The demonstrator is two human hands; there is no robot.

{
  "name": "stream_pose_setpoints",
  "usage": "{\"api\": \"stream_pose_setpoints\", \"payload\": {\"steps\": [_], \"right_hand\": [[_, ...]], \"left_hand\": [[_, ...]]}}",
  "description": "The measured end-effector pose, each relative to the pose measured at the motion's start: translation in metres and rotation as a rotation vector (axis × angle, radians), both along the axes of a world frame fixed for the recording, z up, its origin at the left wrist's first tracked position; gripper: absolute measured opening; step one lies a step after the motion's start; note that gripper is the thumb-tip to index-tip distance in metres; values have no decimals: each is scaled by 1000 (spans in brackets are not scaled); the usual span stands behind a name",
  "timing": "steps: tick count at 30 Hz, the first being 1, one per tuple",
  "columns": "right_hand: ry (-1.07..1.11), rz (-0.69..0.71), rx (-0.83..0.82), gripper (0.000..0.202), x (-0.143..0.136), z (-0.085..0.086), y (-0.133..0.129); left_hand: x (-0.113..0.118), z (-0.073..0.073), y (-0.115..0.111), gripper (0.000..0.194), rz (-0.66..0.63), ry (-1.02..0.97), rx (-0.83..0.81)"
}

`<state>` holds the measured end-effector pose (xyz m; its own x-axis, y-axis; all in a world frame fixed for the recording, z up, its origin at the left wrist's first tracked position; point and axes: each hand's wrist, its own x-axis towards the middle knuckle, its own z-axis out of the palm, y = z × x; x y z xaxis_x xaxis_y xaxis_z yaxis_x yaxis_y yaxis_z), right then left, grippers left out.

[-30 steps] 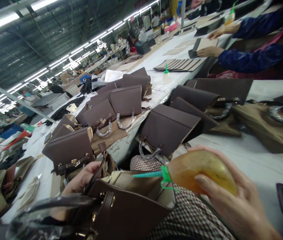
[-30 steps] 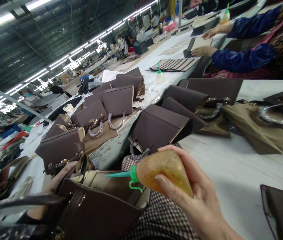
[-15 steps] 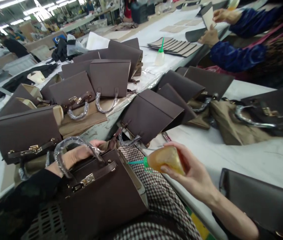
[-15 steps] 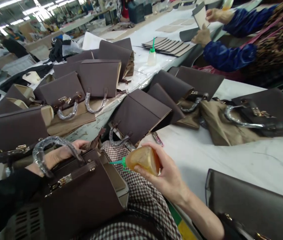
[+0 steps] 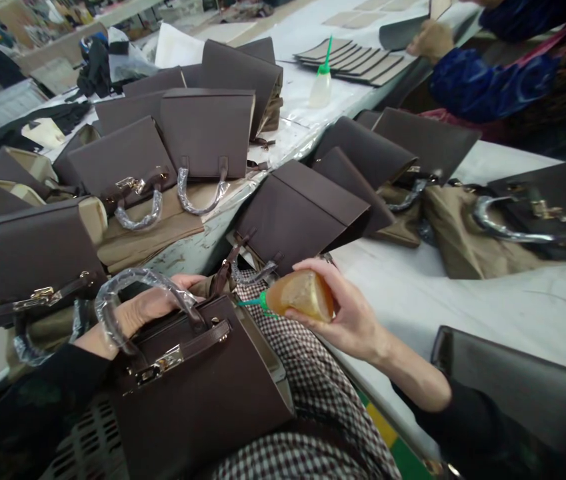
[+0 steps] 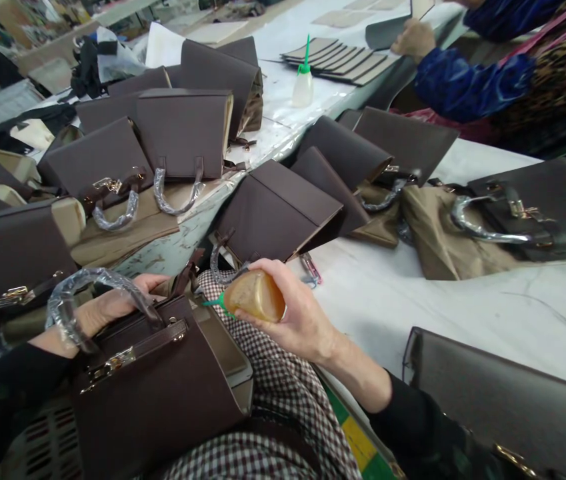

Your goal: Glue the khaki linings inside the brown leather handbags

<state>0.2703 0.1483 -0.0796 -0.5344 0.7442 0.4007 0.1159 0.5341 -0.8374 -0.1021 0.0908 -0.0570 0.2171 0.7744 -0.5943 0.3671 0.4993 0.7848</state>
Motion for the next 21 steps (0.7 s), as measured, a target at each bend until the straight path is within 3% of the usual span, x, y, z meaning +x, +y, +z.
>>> {"api": "stream_pose_setpoints", "payload": {"steps": [7, 12, 21], "right_hand": [[-109, 61, -22, 53, 13, 3, -3], [-158, 80, -22, 53, 27, -5, -15], [-233, 150, -54, 56, 48, -19, -32]], "left_hand": [[8, 3, -2, 52, 41, -33, -52], [10, 4, -4, 55, 74, -42, -67], [24, 17, -5, 44, 78, -65, -102]]}}
